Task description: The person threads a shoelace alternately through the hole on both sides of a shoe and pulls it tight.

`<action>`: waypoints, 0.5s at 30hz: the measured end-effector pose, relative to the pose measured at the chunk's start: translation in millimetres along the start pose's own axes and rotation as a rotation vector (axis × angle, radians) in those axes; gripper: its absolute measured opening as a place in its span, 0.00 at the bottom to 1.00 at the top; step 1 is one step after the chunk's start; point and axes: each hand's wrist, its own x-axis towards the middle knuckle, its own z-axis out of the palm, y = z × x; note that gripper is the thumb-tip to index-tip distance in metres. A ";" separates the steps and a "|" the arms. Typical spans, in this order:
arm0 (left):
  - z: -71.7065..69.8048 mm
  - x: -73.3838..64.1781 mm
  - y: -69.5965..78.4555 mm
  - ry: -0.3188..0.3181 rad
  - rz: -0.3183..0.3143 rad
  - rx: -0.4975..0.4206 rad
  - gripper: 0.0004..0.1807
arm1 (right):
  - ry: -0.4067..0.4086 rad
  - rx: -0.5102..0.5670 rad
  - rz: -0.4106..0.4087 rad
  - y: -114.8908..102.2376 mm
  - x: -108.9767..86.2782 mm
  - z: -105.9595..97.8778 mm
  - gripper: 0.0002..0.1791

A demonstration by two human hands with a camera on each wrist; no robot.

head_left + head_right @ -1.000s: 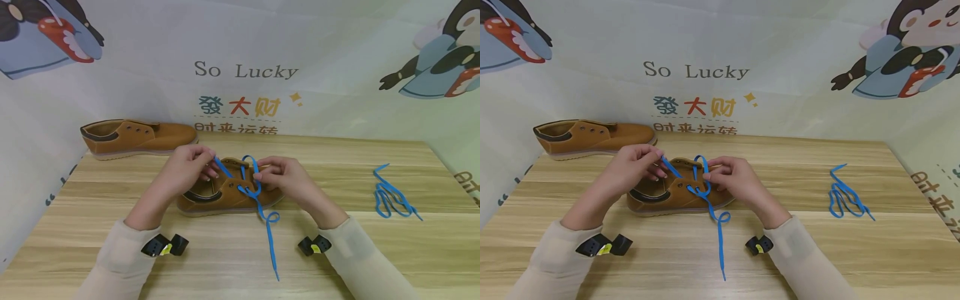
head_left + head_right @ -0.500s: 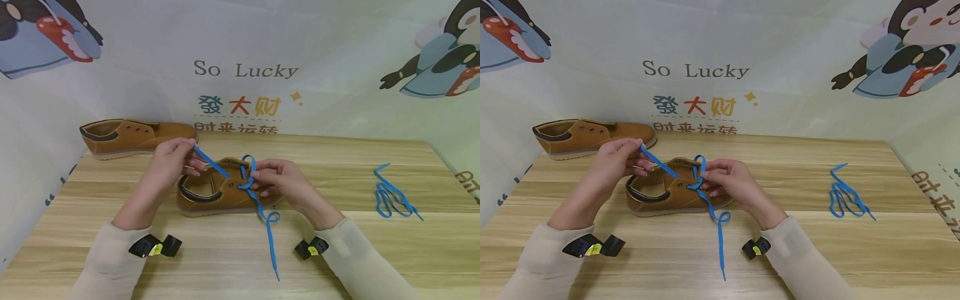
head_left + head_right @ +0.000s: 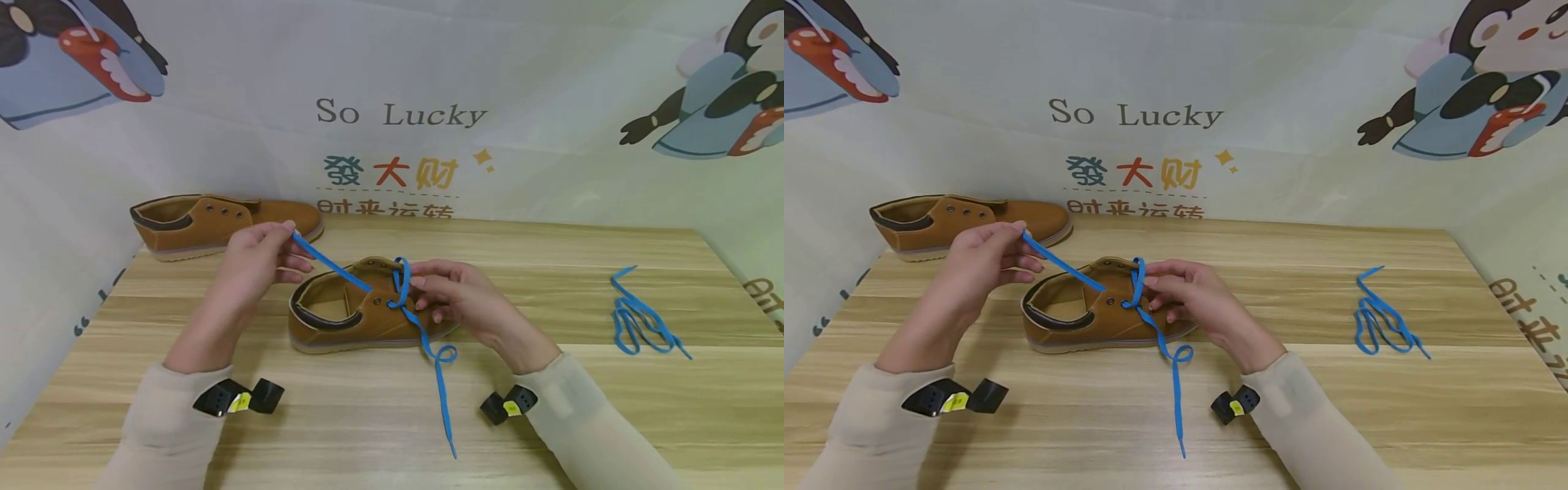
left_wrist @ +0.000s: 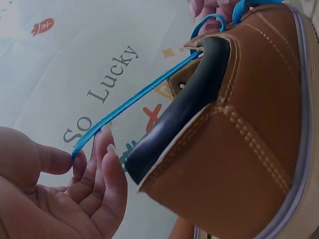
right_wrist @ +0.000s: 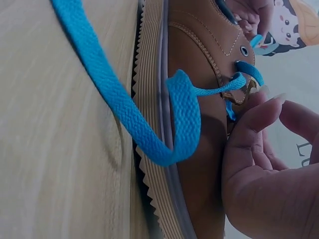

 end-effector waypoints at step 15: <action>-17.6 -0.3 1.0 0.068 0.022 -0.046 0.20 | 0.002 -0.172 -0.053 3.9 1.1 2.8 0.17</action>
